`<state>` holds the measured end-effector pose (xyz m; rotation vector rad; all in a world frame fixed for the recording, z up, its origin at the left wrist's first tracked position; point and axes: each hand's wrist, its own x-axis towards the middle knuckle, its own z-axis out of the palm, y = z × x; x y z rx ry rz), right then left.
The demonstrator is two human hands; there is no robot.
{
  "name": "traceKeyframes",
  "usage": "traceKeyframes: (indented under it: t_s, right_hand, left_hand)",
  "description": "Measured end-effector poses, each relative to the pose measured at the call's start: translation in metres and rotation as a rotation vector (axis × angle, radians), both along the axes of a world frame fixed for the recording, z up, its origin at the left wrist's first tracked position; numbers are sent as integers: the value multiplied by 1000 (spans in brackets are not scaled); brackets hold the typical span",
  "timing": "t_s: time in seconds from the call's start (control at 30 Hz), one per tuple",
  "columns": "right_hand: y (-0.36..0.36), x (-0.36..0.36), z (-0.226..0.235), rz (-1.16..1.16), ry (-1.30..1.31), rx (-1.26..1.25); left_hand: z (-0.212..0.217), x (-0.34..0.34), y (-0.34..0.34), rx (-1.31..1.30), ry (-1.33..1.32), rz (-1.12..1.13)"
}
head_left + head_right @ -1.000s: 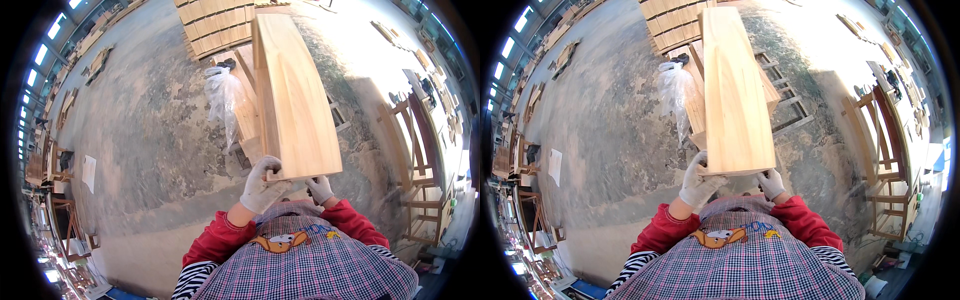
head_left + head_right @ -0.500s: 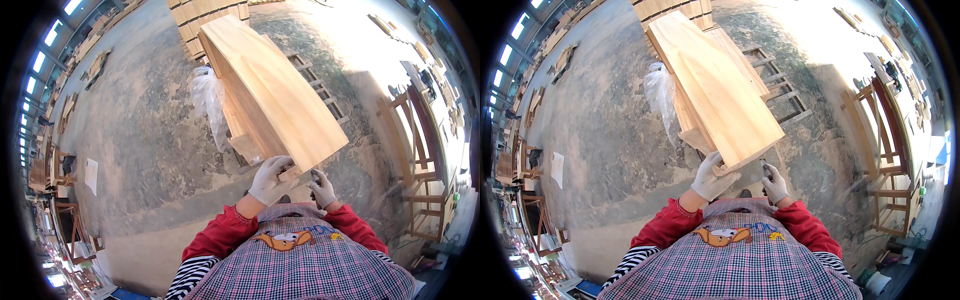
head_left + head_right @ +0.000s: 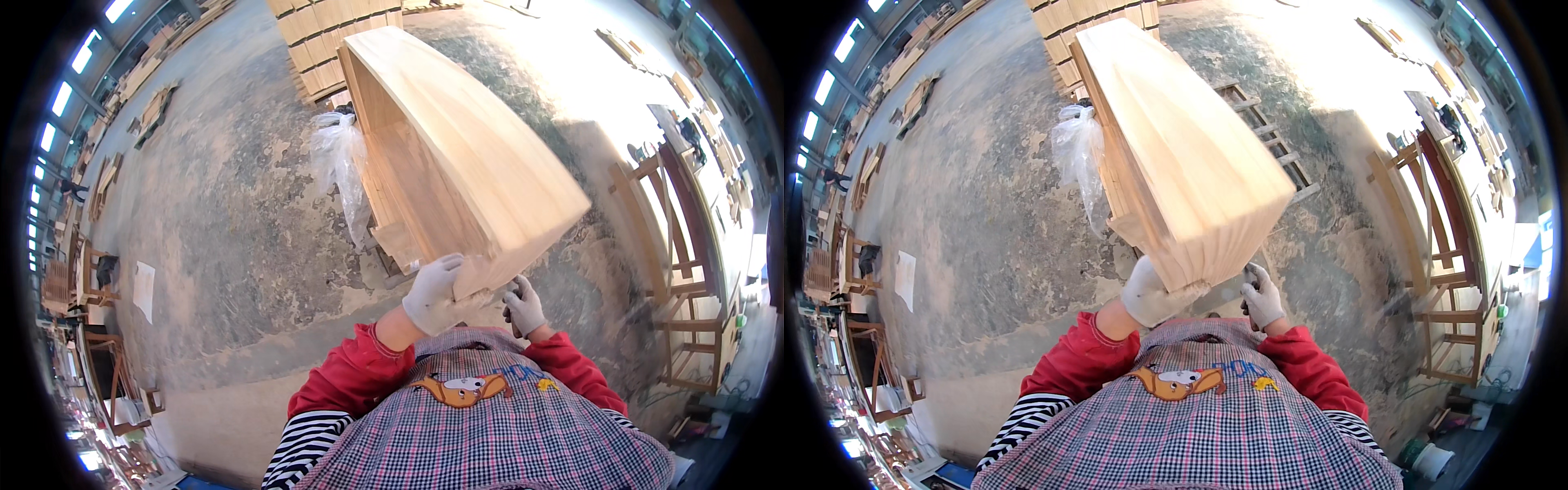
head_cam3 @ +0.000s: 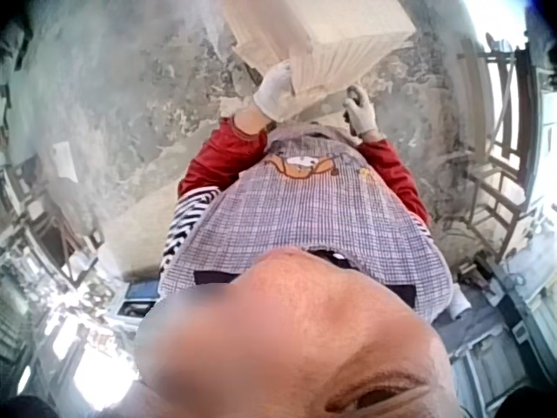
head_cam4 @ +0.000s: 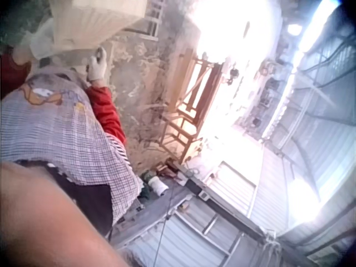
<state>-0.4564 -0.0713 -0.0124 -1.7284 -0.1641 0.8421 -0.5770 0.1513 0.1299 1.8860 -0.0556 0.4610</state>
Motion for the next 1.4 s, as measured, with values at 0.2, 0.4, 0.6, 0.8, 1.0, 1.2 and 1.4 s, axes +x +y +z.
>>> traceKeyframes:
  t_s: [0.2, 0.4, 0.6, 0.8, 1.0, 1.2, 1.4]
  right_hand:
    - [22, 27, 71, -144, -142, 260]
    - [33, -11, 217, 37, -498, 331]
    - [67, -43, 255, 476, -1100, 196]
    - [90, -57, 276, 534, -1112, 104]
    - [100, -69, 282, 544, -1083, 8]
    - [99, -71, 291, 585, -1107, -36]
    - [102, -70, 290, 600, -1088, -81]
  left_hand:
    - [79, 5, 23, -312, 41, 104]
    - [129, 35, 72, -493, -74, 58]
    - [152, 57, 90, -650, -199, 122]
    - [155, 61, 91, -634, -209, 155]
    - [154, 64, 92, -673, -244, 135]
    - [156, 63, 93, -694, -249, 128]
    - [158, 67, 92, -698, -249, 166]
